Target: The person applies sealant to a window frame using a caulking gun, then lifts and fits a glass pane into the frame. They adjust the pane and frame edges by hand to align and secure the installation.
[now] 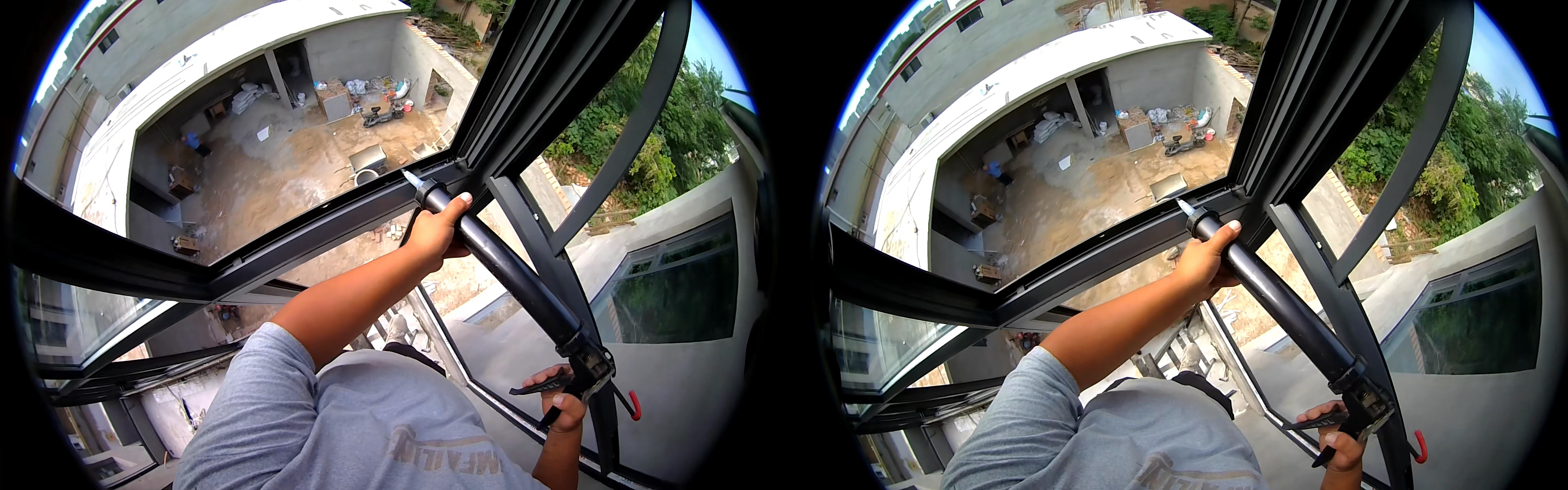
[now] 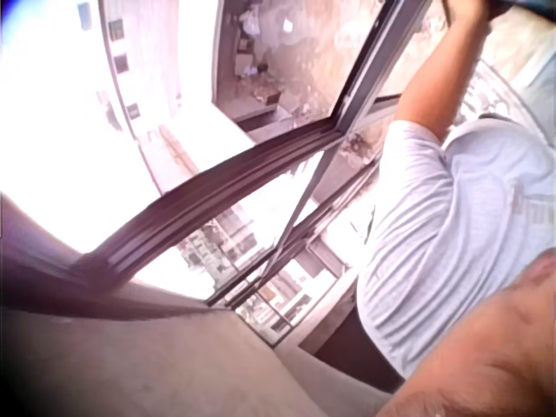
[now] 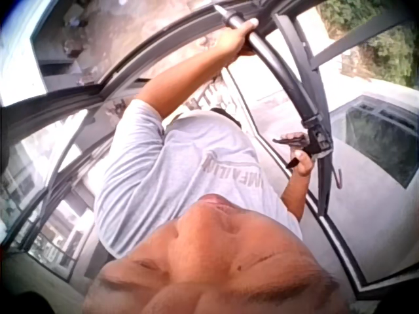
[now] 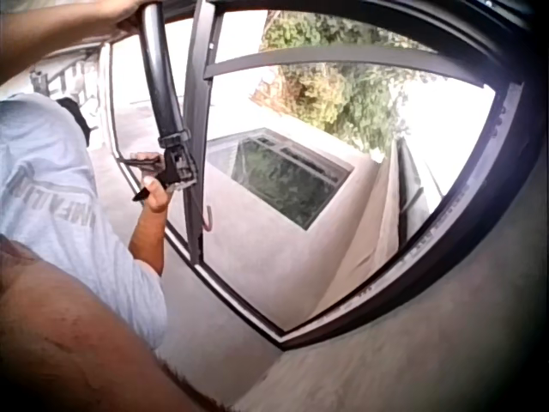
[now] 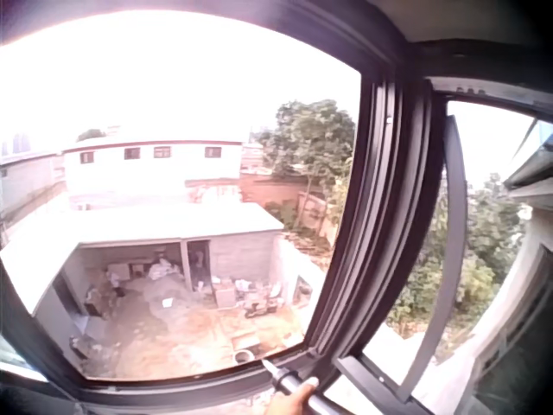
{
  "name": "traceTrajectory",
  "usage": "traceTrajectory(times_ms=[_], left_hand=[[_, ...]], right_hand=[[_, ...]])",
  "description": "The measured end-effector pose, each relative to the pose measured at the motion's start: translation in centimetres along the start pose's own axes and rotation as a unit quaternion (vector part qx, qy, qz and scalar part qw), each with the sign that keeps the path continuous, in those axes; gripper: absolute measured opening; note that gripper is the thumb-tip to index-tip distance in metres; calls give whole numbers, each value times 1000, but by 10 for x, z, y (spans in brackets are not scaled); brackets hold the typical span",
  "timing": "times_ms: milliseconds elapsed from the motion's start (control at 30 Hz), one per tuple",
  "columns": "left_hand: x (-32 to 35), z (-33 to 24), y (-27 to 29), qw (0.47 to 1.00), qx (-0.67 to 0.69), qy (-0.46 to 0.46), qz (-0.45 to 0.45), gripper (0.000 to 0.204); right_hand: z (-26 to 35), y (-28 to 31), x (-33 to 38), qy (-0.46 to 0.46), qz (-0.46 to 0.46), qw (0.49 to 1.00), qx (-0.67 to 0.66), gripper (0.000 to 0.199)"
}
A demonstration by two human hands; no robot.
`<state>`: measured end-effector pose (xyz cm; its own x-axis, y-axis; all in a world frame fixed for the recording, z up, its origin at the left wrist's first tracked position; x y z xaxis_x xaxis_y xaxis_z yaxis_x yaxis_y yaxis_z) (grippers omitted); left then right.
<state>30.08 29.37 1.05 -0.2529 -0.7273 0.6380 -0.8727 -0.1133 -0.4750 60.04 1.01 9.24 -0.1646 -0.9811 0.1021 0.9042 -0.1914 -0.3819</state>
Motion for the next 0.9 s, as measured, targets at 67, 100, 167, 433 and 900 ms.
traceTrajectory(times_ms=[67, 100, 167, 433, 900], left_hand=[[-2, -2, -2, 1000, -3, 6, 0, 55], [-3, -2, -3, 1000, -4, 6, 3, 56], [-5, -5, -6, 1000, -13, 9, 5, 56], [-23, -13, -23, 998, -43, 32, 12, 52], [-46, -19, -34, 996, -82, 31, 23, 54]], right_hand=[[5, -4, 0, 16, -28, 999, 9, 53], [7, -5, 1, 19, -31, 999, 17, 54], [9, -7, 2, 21, -34, 999, 26, 52], [12, -16, 11, 28, -72, 996, 47, 49], [-22, -42, 34, 34, -127, 991, 18, 43]])
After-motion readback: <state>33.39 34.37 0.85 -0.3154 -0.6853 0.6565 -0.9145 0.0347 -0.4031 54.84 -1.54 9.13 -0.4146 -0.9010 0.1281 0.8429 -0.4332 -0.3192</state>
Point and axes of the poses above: each hand's wrist, its own x-axis away from the middle knuckle, its own y-axis out of the back of the hand, z = x × y, the point moved 4 cm from there along -x, towards the middle knuckle, and after that the axes turned 11 degrees about y, right-handed, at the moved point
